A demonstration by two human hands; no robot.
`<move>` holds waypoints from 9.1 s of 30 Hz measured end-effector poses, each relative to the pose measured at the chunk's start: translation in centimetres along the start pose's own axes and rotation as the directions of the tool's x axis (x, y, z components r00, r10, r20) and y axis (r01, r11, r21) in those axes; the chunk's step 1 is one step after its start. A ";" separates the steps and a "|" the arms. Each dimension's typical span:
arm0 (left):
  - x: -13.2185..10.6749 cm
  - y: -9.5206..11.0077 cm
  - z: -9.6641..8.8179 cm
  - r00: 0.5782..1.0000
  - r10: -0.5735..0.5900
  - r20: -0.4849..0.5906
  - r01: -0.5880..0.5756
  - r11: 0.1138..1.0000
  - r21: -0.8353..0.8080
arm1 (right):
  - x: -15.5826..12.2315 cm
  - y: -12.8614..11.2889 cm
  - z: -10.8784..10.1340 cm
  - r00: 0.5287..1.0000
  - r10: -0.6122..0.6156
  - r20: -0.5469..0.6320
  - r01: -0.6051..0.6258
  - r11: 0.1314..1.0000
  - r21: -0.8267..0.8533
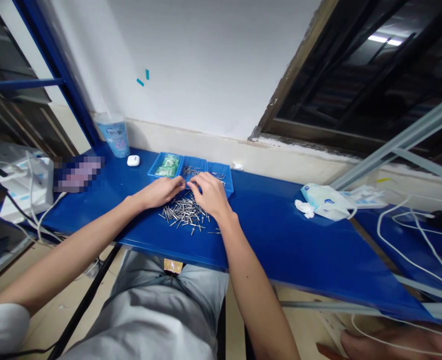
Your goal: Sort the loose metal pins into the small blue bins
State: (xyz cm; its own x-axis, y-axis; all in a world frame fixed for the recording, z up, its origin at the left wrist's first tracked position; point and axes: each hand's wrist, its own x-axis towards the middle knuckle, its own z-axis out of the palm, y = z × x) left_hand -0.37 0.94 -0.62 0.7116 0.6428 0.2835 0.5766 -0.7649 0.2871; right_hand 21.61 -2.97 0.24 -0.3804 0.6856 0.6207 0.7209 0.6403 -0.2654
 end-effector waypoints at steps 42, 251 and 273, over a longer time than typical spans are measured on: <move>-0.1 0.4 -0.7 0.983 0.103 -0.152 -0.125 0.982 -0.145 | -0.4 -0.2 1.2 0.987 0.111 0.114 -0.113 0.994 0.010; -0.2 0.8 -0.1 0.991 -0.029 -0.134 0.008 0.988 -0.154 | 0.0 -0.6 0.9 0.960 0.161 0.227 -0.169 0.985 0.015; -0.2 1.1 -0.3 0.983 0.035 -0.181 -0.064 0.986 -0.156 | 0.3 -1.1 0.8 0.947 0.267 0.181 -0.254 0.963 -0.092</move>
State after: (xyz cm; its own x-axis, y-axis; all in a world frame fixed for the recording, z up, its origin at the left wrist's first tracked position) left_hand -0.03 0.03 -0.07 0.6466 0.6125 0.4546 0.4602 -0.7886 0.4080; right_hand 20.24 -3.19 0.07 -0.2720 0.8826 0.3833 0.8440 0.4102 -0.3456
